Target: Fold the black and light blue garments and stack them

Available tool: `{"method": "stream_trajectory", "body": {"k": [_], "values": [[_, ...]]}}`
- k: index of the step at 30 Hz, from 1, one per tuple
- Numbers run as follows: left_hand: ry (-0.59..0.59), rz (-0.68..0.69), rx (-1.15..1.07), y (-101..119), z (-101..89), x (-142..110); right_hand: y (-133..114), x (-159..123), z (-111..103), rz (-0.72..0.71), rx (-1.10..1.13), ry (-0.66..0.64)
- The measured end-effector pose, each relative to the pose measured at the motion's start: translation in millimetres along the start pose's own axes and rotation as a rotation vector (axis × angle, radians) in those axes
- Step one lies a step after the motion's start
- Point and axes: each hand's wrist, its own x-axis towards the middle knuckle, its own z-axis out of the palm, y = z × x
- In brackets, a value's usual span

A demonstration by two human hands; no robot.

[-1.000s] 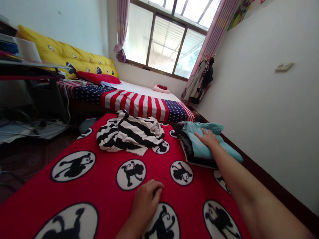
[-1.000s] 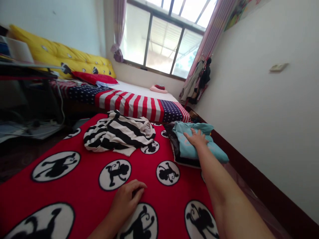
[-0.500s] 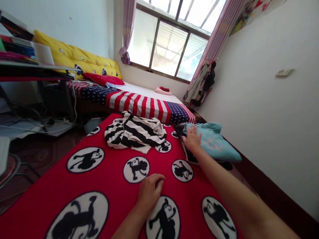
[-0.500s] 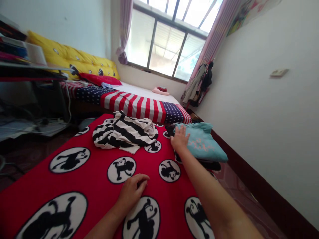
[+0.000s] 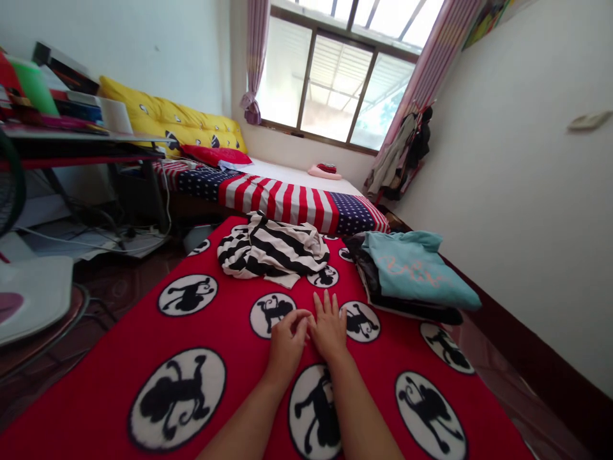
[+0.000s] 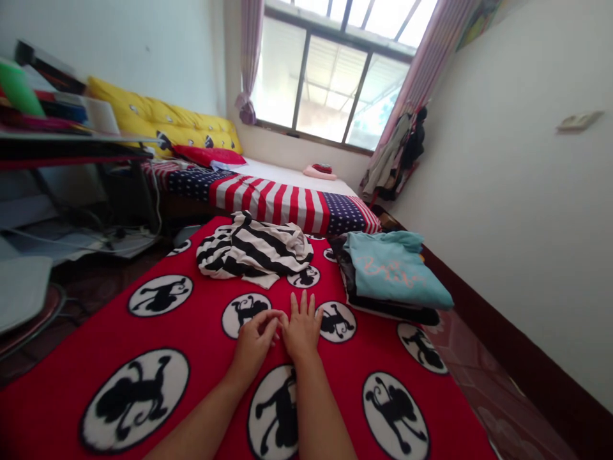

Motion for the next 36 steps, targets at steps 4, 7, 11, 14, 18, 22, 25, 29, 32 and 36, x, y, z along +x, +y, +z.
{"method": "stream_trajectory", "body": {"k": [4,7,11,14,18,22,25,29,32,36], "values": [[0.083,0.131,0.129,0.0,-3.2,2.9,1.7,-8.8,0.5,-0.014,0.084,0.044],[0.162,0.305,0.426,2.6,-14.0,16.6,7.6,-7.0,1.5,-0.025,0.180,0.094],[0.286,0.360,0.741,11.3,-41.9,61.5,16.2,-2.5,3.4,-0.047,0.328,0.168],[0.333,0.256,0.934,20.1,-67.4,109.2,19.4,-0.7,5.1,-0.048,0.402,0.216],[0.336,0.064,0.950,29.3,-94.2,163.8,20.7,1.6,7.8,-0.048,0.440,0.239],[0.257,-0.033,0.942,35.9,-102.3,183.6,22.1,4.5,10.9,-0.043,0.484,0.276],[0.158,0.016,0.939,39.7,-95.9,171.9,23.9,6.9,12.5,-0.038,0.550,0.319],[-0.060,0.158,0.933,36.6,-83.4,110.9,27.9,10.9,13.2,0.021,0.803,0.393],[-0.265,0.257,0.920,29.5,-80.7,35.4,30.7,12.1,12.1,0.146,1.089,0.442],[-0.484,0.347,0.843,40.2,-82.7,-52.8,30.9,10.6,11.2,0.130,1.138,0.416]]}}
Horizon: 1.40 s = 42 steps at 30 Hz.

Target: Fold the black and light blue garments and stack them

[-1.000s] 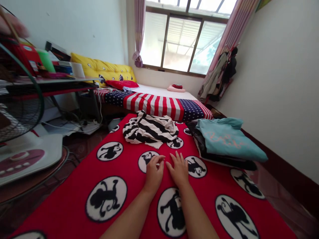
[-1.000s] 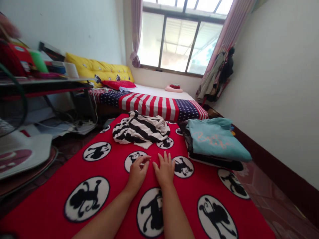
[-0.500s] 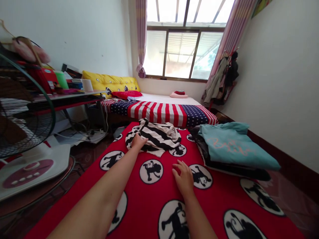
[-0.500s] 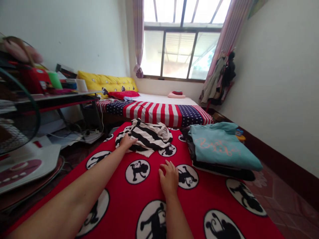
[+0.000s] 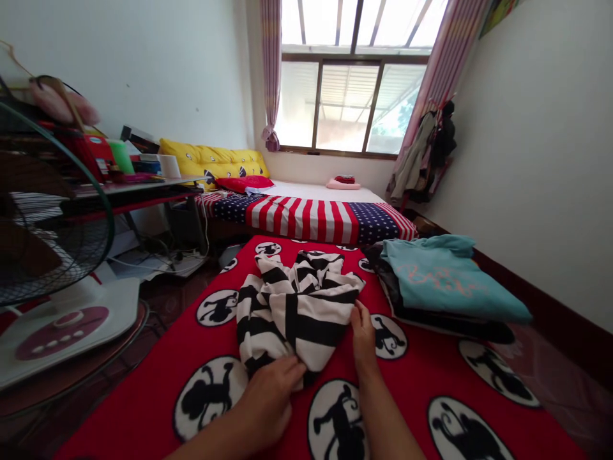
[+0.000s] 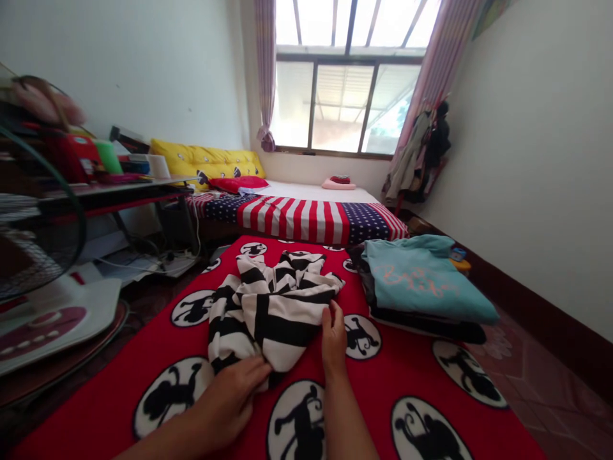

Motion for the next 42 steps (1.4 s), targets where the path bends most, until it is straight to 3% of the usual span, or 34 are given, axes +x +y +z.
{"method": "stream_trajectory", "body": {"k": [2,4,8,10,14,19,26,32,42], "values": [[-0.076,0.004,-0.068,20.6,-9.9,-13.6,0.9,-0.5,1.0,-0.008,-0.066,-0.061],[-0.050,0.015,-0.119,33.4,-26.9,-8.8,3.1,-0.4,2.2,-0.005,-0.115,-0.091],[0.352,0.060,0.044,22.3,-50.7,37.9,7.6,0.1,2.9,-0.037,-0.133,-0.091],[0.448,-0.007,0.198,1.5,-46.3,64.1,8.1,-0.4,2.2,-0.045,-0.107,-0.084],[0.366,-0.197,0.288,-34.9,-14.4,88.6,4.7,-1.8,0.7,-0.018,0.019,-0.032],[0.461,-0.151,0.380,-29.9,7.0,68.0,-2.9,-3.0,0.3,0.012,0.052,0.022],[0.395,-0.178,0.388,-6.5,17.0,35.6,-8.5,-17.3,0.0,0.003,0.082,-0.077],[0.439,-0.227,0.386,-0.9,23.4,31.0,-10.9,-33.6,-1.2,-0.019,0.145,-0.071],[0.483,-0.247,0.379,1.3,23.2,29.3,-6.0,-32.6,-2.3,-0.019,0.214,-0.042]]}}
